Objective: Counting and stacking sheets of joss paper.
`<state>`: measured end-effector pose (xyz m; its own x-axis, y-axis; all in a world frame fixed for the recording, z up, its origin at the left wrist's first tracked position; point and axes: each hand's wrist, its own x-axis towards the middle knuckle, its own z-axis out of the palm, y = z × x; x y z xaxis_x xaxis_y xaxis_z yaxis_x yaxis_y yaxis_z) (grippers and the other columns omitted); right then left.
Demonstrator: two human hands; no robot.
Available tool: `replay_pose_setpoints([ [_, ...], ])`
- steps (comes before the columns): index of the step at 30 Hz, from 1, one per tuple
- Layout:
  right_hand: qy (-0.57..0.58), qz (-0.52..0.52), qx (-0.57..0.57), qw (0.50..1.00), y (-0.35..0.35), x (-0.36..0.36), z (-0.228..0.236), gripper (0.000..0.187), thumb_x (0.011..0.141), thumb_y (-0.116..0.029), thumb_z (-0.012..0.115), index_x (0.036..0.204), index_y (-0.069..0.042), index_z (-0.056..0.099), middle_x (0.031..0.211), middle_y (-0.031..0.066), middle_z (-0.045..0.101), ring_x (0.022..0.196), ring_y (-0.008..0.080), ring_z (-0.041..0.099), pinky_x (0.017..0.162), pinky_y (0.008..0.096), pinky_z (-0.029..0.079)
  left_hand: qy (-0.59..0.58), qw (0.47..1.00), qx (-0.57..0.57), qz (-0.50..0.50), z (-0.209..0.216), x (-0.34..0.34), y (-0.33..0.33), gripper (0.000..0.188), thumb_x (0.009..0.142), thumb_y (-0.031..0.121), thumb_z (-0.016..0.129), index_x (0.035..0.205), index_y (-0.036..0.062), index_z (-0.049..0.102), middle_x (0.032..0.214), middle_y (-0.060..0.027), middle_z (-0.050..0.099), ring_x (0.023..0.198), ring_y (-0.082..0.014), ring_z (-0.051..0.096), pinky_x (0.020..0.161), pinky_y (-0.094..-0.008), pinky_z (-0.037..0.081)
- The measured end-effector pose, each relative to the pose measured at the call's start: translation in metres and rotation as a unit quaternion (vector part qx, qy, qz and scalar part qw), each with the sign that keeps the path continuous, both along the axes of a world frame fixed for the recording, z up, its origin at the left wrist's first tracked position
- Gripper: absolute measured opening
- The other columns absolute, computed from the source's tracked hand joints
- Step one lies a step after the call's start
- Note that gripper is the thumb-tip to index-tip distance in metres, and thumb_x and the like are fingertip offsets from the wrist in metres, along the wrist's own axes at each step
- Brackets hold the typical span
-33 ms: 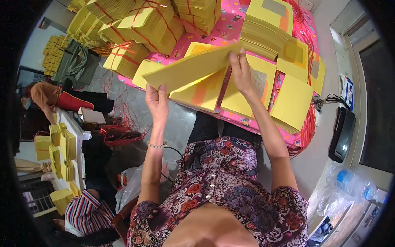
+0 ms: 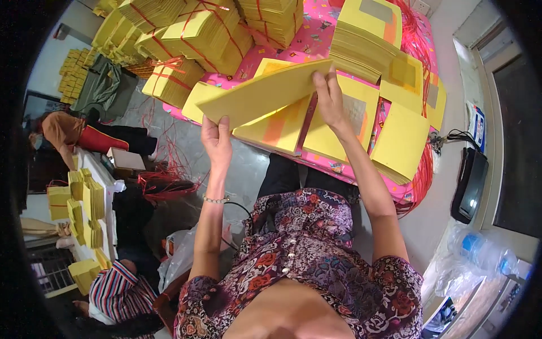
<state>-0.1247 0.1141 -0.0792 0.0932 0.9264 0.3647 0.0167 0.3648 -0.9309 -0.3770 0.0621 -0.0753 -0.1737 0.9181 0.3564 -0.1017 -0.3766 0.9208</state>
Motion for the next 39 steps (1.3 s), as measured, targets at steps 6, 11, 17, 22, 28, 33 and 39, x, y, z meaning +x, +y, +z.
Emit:
replay_pose_setpoints([
  [6,0.025,0.019,0.011,0.999,0.001,-0.012,0.003,0.052,0.102,-0.029,0.044,0.142,0.002,0.032,0.135,0.0109,0.046,0.126,0.0180,0.039,0.108,0.0310,0.027,0.022,1.000,0.001,-0.003,-0.017,-0.008,0.002,0.025,0.098,0.002,0.049,0.122,-0.0009,0.048,0.114,-0.0053,0.057,0.106,-0.0110,0.051,0.093,-0.0247,0.039],
  [11,0.042,0.035,0.009,0.998,0.000,-0.013,0.006,0.054,0.101,-0.030,0.045,0.142,0.002,0.031,0.134,0.0116,0.046,0.127,0.0185,0.039,0.109,0.0316,0.027,0.004,1.000,0.001,-0.014,-0.026,-0.009,0.004,0.032,0.097,0.002,0.049,0.129,-0.0008,0.045,0.119,-0.0066,0.056,0.111,-0.0127,0.050,0.097,-0.0263,0.038],
  [17,0.027,0.021,0.031,0.999,-0.006,-0.015,0.012,0.048,0.097,-0.025,0.047,0.135,0.002,0.036,0.126,0.0116,0.048,0.121,0.0193,0.042,0.106,0.0308,0.028,-0.009,1.000,0.008,-0.011,-0.026,-0.009,0.003,0.032,0.097,0.000,0.050,0.129,-0.0010,0.045,0.118,-0.0069,0.056,0.110,-0.0127,0.051,0.097,-0.0265,0.038],
  [22,0.024,0.040,0.015,0.999,-0.009,-0.007,0.002,0.042,0.095,-0.023,0.048,0.128,0.001,0.040,0.119,0.0104,0.048,0.114,0.0185,0.044,0.102,0.0310,0.031,-0.003,1.000,-0.005,-0.015,-0.031,-0.013,0.003,0.029,0.096,-0.001,0.049,0.125,-0.0014,0.048,0.115,-0.0062,0.058,0.107,-0.0120,0.052,0.095,-0.0257,0.039],
  [28,0.021,-0.010,0.046,0.999,-0.011,-0.017,0.004,0.029,0.096,-0.019,0.046,0.119,-0.001,0.042,0.109,0.0065,0.048,0.105,0.0147,0.044,0.096,0.0290,0.034,0.001,1.000,-0.002,-0.011,-0.029,-0.012,0.002,0.027,0.096,0.000,0.050,0.123,-0.0014,0.050,0.114,-0.0057,0.059,0.106,-0.0115,0.053,0.094,-0.0254,0.040],
  [33,0.014,-0.032,0.021,0.999,-0.008,-0.014,-0.007,0.023,0.102,-0.019,0.038,0.116,-0.002,0.045,0.104,0.0045,0.048,0.100,0.0123,0.043,0.092,0.0261,0.034,0.004,1.000,-0.018,-0.014,-0.026,-0.014,0.002,0.026,0.096,0.000,0.050,0.123,-0.0014,0.050,0.114,-0.0056,0.058,0.106,-0.0116,0.053,0.094,-0.0257,0.040],
  [39,0.049,-0.062,0.052,0.995,-0.006,-0.017,0.012,0.027,0.104,-0.022,0.035,0.115,-0.002,0.049,0.099,0.0018,0.051,0.094,0.0098,0.045,0.085,0.0226,0.036,-0.048,0.995,-0.048,-0.074,0.008,-0.008,-0.003,0.040,0.096,0.005,0.054,0.134,-0.0011,0.044,0.126,-0.0081,0.056,0.117,-0.0151,0.051,0.101,-0.0291,0.038],
])
